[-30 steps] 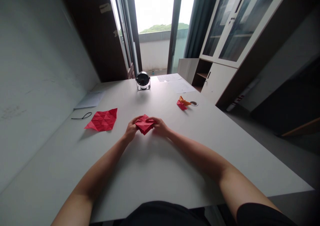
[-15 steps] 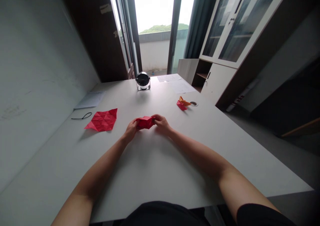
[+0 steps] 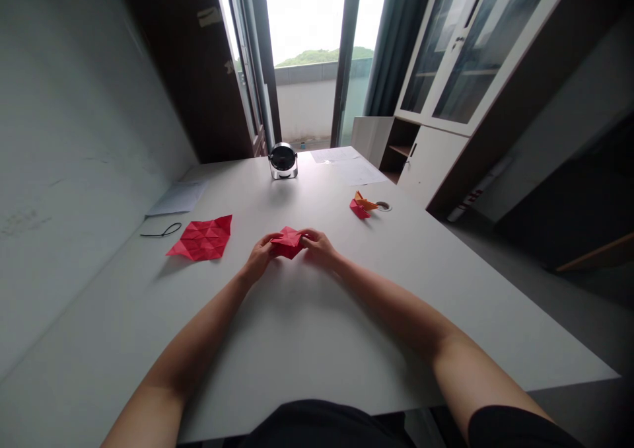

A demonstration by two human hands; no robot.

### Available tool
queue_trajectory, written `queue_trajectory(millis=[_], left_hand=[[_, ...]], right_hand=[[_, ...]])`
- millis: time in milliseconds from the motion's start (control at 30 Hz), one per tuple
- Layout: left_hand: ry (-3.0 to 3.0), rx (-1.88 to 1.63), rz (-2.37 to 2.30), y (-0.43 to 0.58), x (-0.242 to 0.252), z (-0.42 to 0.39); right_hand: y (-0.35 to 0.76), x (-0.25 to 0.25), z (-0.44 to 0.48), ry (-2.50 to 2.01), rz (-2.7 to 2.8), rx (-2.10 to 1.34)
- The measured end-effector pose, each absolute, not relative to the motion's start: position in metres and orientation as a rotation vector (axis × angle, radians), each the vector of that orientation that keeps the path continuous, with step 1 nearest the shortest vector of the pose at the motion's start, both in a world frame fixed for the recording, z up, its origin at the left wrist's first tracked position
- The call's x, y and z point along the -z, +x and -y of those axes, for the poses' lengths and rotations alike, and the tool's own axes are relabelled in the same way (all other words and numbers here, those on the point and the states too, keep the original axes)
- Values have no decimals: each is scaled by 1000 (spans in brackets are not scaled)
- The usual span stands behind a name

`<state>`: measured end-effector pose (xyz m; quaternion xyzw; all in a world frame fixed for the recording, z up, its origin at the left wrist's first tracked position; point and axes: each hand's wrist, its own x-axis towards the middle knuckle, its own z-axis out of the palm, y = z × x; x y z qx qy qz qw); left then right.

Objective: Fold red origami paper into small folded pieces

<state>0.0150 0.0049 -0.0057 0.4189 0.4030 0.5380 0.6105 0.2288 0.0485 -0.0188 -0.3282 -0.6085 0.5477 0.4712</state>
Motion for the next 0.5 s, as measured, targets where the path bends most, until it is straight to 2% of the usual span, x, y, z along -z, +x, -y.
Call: queue_trajectory(millis=[300,500], left_hand=[[1099,-1195,-977,17,5,-3],[1171,-1154,-989,13,10,-5]], right_hand=[[230,13,-48,-714,1648,-1151],[228,18,-50,-821,1611,-1079]])
